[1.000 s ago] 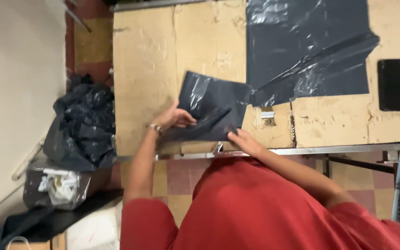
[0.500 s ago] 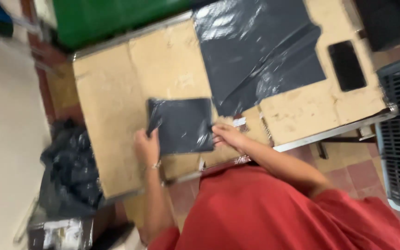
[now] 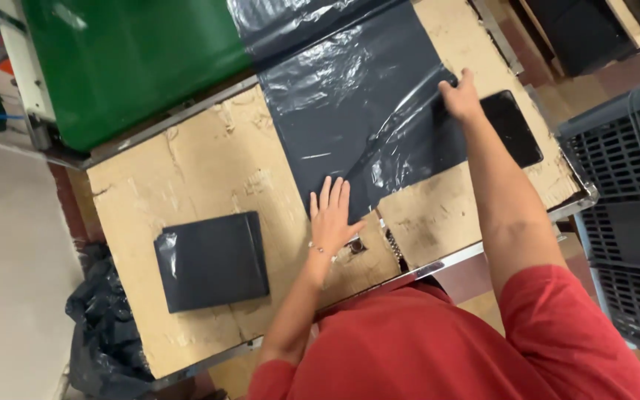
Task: Catching, folding, and stacking plastic bags from a production line into a crate
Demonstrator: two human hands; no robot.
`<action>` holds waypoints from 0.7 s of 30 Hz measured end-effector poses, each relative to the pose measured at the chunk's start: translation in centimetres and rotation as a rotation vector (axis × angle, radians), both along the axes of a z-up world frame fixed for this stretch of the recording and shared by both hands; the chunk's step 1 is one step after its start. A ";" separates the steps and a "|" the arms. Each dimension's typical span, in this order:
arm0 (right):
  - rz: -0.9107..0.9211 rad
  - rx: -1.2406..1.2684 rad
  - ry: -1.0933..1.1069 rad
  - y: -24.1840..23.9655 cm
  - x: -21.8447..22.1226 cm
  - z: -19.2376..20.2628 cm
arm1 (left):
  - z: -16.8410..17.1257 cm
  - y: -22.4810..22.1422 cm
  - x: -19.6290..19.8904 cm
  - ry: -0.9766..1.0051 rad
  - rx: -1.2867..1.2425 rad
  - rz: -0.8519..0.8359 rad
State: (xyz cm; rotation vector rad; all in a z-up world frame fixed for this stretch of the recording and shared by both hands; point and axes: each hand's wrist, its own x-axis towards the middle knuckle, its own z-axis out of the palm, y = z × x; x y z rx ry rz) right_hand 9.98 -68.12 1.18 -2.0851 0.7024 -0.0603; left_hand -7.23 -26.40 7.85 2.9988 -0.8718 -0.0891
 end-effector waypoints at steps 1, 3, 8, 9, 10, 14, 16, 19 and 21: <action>0.043 -0.024 0.037 0.3 0.2 0.6 | -1.5 -0.6 0.7 -0.027 -0.122 0.044; 0.088 -0.048 0.071 1.3 -0.7 3.0 | -3.5 -0.4 1.8 -0.056 -0.243 0.088; 0.311 0.183 -0.390 2.6 -5.7 8.6 | 0.4 3.8 3.3 0.095 -0.439 0.001; 0.314 0.184 -0.394 2.8 -7.9 10.3 | 4.2 4.3 2.2 0.091 -0.439 0.002; 0.293 0.325 -0.336 3.1 -10.1 12.0 | 8.0 4.9 1.1 0.232 -0.313 -0.083; 0.360 0.883 -0.281 1.1 -22.1 15.0 | 22.8 6.9 -4.4 0.723 -0.175 -0.270; 0.345 0.635 -0.275 -3.8 -29.1 12.3 | 27.1 8.8 -5.7 0.787 -0.324 -0.519; 0.239 0.339 -0.363 -3.9 -36.3 16.0 | 30.8 10.9 -6.5 0.868 -0.520 -0.892; 0.155 0.278 -0.476 -1.5 -36.1 20.9 | 32.9 11.1 -5.3 0.874 -0.565 -1.020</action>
